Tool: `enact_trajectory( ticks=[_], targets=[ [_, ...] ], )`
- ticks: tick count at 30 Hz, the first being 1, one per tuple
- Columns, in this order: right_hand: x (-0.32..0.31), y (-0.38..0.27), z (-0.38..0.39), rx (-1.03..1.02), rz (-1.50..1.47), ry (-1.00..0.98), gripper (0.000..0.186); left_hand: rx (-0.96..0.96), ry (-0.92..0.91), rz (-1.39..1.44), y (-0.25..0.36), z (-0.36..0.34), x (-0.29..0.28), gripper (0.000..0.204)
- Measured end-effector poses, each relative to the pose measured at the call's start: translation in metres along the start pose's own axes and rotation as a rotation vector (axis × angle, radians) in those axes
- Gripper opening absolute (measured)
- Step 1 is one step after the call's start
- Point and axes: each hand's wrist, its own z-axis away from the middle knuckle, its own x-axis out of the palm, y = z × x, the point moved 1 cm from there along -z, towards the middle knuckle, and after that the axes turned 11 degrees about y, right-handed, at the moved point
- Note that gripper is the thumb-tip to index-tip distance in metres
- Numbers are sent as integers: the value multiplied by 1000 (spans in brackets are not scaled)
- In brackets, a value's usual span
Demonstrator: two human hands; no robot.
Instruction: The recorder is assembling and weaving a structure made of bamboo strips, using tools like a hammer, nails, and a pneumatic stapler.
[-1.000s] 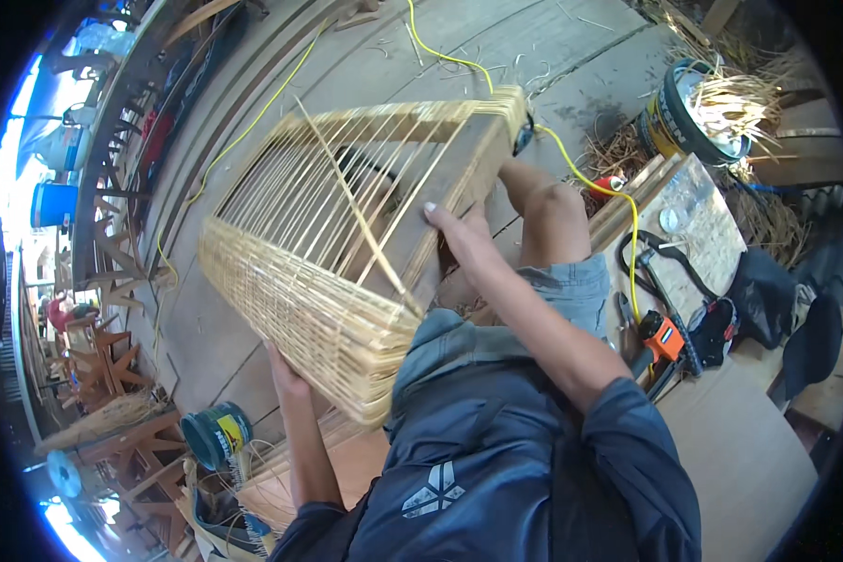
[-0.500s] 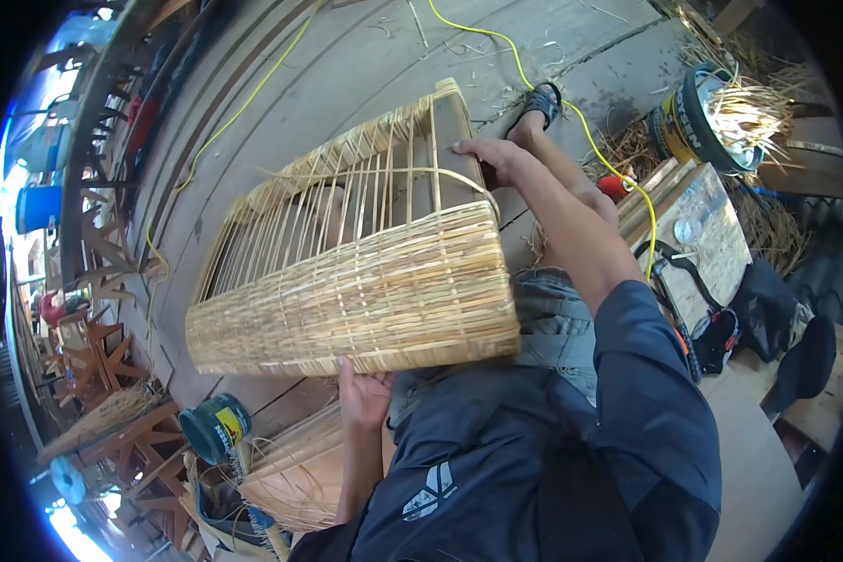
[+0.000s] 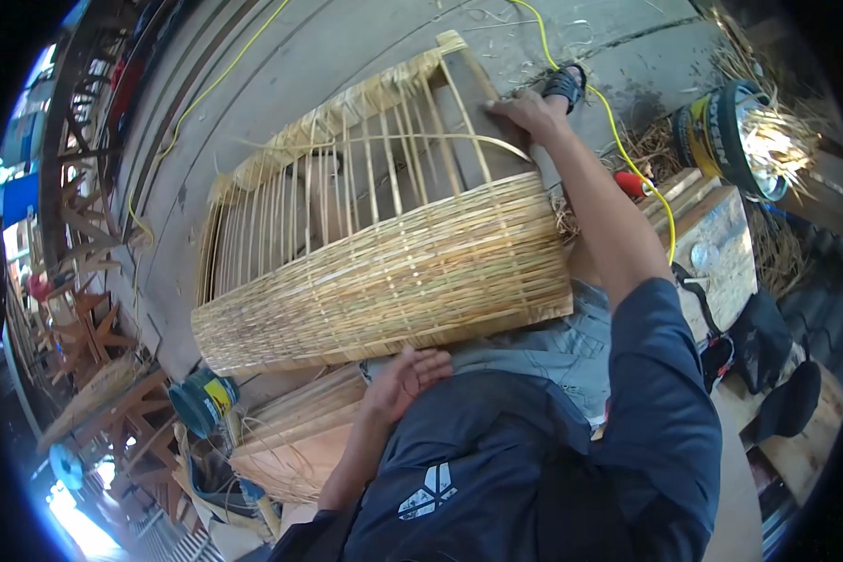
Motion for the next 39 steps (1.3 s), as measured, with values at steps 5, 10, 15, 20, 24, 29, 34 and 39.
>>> enact_trajectory(
  ticks=[5,10,15,20,24,29,34,39],
  targets=[
    [33,-78,36,-571,404,81,46,514,69,-687,43,43,28,28],
    [99,-112,66,-458,1002,-224,40,1408,413,-1054,139,70,81,29],
    [129,-203,158,-1097,610,-417,35,1943,430,-1321,219,68,121,48],
    [51,-253,218,-685,137,-472,30,1429,384,-1152,250,118,76,37],
    [-115,-207,164,-706,123,-302,36,1478,467,-1399,255,120,-13,36],
    [-223,-140,119,-446,752,41,26,1115,588,-1568,229,97,-20,40],
    [-146,-184,178,-1303,848,712,51,863,584,-1757,207,58,80,49],
    [-19,-157,250,-1335,839,102,31,1396,236,-1804,148,74,194,42]
  ],
)
